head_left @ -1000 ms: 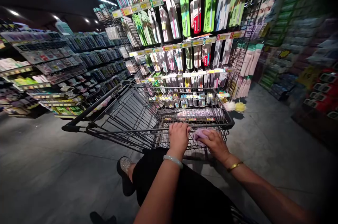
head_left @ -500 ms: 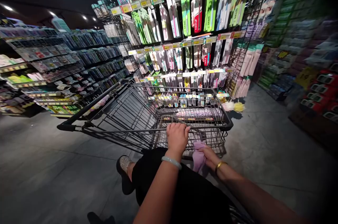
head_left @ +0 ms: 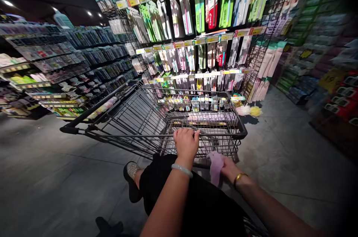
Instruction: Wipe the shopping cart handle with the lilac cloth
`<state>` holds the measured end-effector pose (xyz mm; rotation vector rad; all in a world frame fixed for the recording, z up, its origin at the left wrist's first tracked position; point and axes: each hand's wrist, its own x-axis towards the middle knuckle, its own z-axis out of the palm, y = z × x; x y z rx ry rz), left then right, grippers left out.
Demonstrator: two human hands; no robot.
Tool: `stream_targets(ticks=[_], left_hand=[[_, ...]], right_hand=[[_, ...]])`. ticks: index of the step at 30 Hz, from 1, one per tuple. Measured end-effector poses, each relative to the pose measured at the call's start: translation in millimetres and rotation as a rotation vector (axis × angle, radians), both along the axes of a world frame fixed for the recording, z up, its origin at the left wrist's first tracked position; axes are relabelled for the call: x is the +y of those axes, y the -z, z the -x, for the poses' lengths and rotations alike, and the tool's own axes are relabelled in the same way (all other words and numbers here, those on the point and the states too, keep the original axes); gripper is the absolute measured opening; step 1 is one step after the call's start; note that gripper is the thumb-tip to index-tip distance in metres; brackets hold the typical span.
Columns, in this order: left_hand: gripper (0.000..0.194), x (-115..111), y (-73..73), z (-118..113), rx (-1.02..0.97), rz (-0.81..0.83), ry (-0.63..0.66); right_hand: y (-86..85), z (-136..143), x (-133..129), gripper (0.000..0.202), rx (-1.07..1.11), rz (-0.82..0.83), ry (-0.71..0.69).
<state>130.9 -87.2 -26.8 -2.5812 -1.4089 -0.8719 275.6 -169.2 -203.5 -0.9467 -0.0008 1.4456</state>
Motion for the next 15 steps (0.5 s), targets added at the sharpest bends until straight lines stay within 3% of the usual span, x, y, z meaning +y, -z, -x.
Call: stream_targets(ticks=[5, 9, 12, 15], left_hand=[[0.044, 2.1, 0.0, -0.2, -0.004, 0.004, -0.033], [0.036, -0.7, -1.1, -3.1, -0.015, -0.019, -0.050], [0.022, -6.5, 0.6, -8.4, 0.010, -0.077, 0.158], [0.025, -10.8, 4.4, -15.0, 0.103, -0.034, 0.331]], right_hand=[[-31.6, -20.3, 12.2, 0.012, 0.052, 0.000, 0.008], [-49.8, -9.8, 5.6, 0.017, 0.052, -0.051, 0.014], [-56.2, 0.8, -1.8, 0.020, 0.034, -0.049, 0.017], [-67.7, -2.3, -1.9, 0.017, -0.010, -0.057, 0.046]])
